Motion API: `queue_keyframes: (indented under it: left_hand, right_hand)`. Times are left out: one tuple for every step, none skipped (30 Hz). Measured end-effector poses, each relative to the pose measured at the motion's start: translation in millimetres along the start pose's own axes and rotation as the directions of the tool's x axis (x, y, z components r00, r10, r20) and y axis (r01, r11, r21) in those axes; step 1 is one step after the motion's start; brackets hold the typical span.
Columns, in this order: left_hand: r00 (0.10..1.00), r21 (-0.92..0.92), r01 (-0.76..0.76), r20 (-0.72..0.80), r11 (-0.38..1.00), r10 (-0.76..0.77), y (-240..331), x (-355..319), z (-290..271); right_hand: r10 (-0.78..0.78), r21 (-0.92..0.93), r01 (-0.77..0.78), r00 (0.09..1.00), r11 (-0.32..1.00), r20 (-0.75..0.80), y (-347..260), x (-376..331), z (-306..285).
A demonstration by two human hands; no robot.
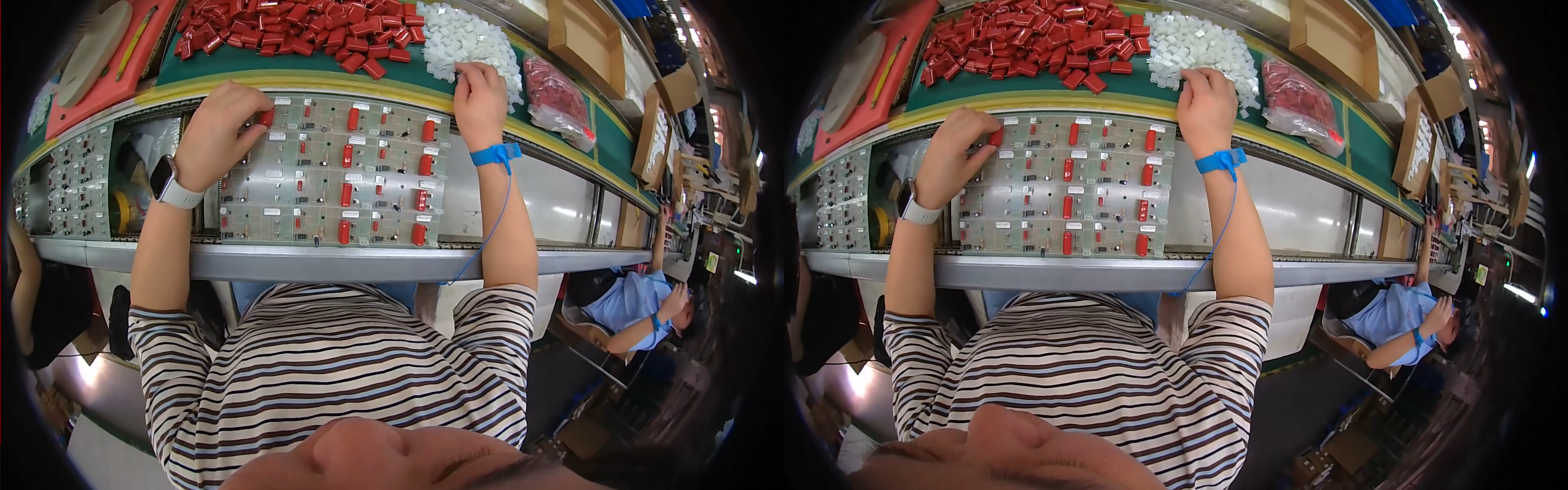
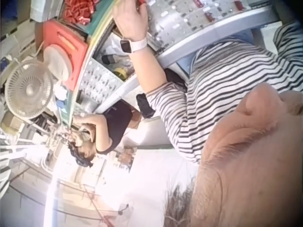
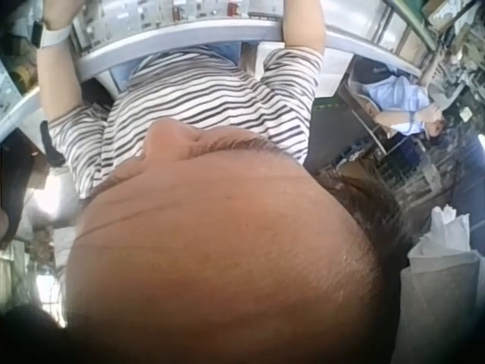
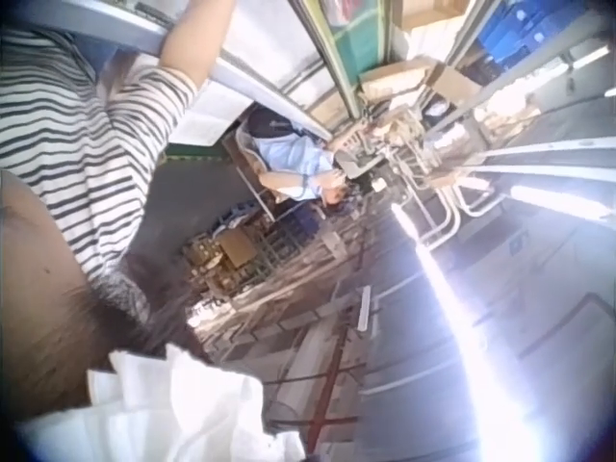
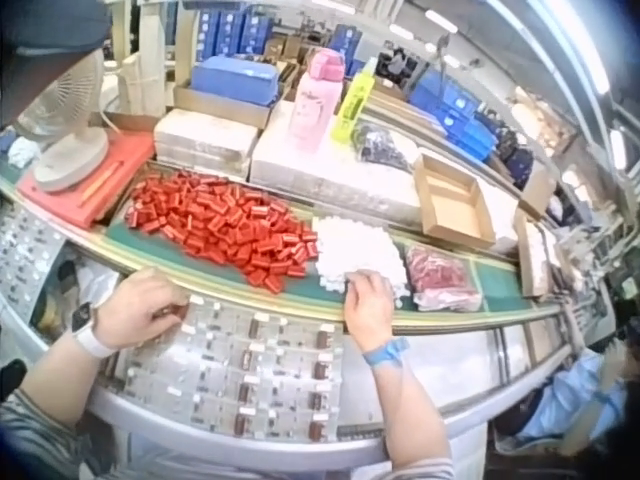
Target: The person manually places and inserts electronic components onto a printed circuit board (PCB) on an assembly line.
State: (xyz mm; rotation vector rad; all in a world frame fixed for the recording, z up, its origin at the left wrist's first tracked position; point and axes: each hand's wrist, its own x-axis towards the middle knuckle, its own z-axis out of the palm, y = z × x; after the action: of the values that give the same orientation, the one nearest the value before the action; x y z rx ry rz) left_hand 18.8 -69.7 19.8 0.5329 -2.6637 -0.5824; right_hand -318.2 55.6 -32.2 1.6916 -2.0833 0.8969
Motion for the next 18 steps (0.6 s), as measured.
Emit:
queue_keyframes:
  left_hand:
    - [1.000, -0.010, -0.003, 0.008, 1.000, 0.003, -0.3, -0.5, -0.1]
    - [1.000, -0.015, 0.004, 0.013, 1.000, -0.004, -0.4, -0.8, 0.8]
    - [1.000, -0.006, -0.013, 0.001, 1.000, 0.013, -0.5, -0.7, 1.6]
    - [1.000, 0.004, -0.029, -0.011, 1.000, 0.029, -0.6, -0.3, 2.0]
    - [1.000, 0.000, -0.022, -0.008, 1.000, 0.022, -0.3, 0.6, 2.0]
    - [0.999, 0.011, -0.034, -0.024, 0.999, 0.034, 0.8, 1.9, 2.2]
    - [0.998, 0.022, -0.045, -0.040, 0.999, 0.046, 0.9, 2.2, 2.2]
    - [0.998, 0.017, -0.039, -0.038, 0.999, 0.040, 0.0, 1.3, 2.2]
    - [1.000, 0.019, -0.015, -0.006, 1.000, 0.015, -0.7, -0.2, 1.9]
    - [1.000, 0.022, 0.009, 0.025, 1.000, -0.010, -1.5, -1.5, 1.9]
    - [0.999, 0.017, 0.014, 0.028, 1.000, -0.015, -2.1, -2.2, 2.2]
    - [1.000, 0.008, 0.017, 0.024, 1.000, -0.018, -2.3, -2.2, 2.2]
    - [1.000, -0.001, 0.021, 0.019, 1.000, -0.021, -2.3, -2.1, 2.2]
    - [0.999, -0.005, 0.025, 0.021, 1.000, -0.025, -2.2, -2.1, 2.3]
    - [0.999, -0.011, 0.031, 0.020, 0.999, -0.030, -2.0, -2.0, 2.2]
    - [0.999, -0.016, 0.036, 0.018, 0.999, -0.035, -1.6, -1.5, 2.0]
    - [0.999, -0.018, 0.039, 0.021, 0.999, -0.039, -0.6, 0.1, 1.6]
    - [1.000, 0.004, 0.002, -0.023, 1.000, -0.002, 0.8, 2.6, 1.6]
  right_hand:
    - [0.006, 0.004, -0.006, 1.000, 1.000, 0.001, 0.1, -0.5, 0.7]
    - [0.008, 0.007, -0.008, 1.000, 1.000, 0.011, -0.1, -1.0, 0.2]
    - [0.008, 0.005, -0.008, 1.000, 1.000, 0.011, -0.7, -0.7, -1.1]
    - [0.007, 0.003, -0.007, 1.000, 1.000, 0.011, -1.0, -0.5, -2.0]
    - [0.002, 0.000, -0.002, 1.000, 1.000, 0.015, -0.9, -0.6, -2.3]
    - [0.003, 0.002, -0.003, 1.000, 1.000, 0.024, -1.2, -0.7, -3.1]
    - [0.008, 0.008, -0.008, 1.000, 1.000, 0.021, -2.0, -0.7, -3.8]
    - [0.014, 0.013, -0.014, 1.000, 1.000, 0.019, -3.0, -0.6, -4.2]
    - [0.026, 0.017, -0.027, 0.999, 1.000, 0.025, -4.7, -1.0, -4.3]
    - [0.027, 0.017, -0.028, 0.999, 0.999, 0.032, -5.7, -1.0, -4.1]
    - [0.032, 0.016, -0.032, 0.999, 0.999, 0.033, -6.2, -0.9, -3.8]
    - [0.035, 0.014, -0.036, 0.999, 0.999, 0.033, -6.6, -0.1, -4.1]
    - [0.030, 0.008, -0.030, 0.999, 1.000, 0.033, -6.8, 0.4, -4.6]
    - [0.031, 0.009, -0.031, 0.999, 0.999, 0.039, -6.1, 0.4, -4.7]
    - [0.036, 0.009, -0.037, 0.998, 0.999, 0.042, -5.3, 0.2, -4.5]
    - [0.042, 0.009, -0.043, 0.998, 0.999, 0.044, -5.4, 0.1, -4.4]
    - [0.050, 0.008, -0.050, 0.997, 0.999, 0.052, -7.0, 0.5, -5.3]
    - [0.051, 0.008, -0.052, 0.997, 0.999, 0.055, -7.2, 0.5, -5.8]
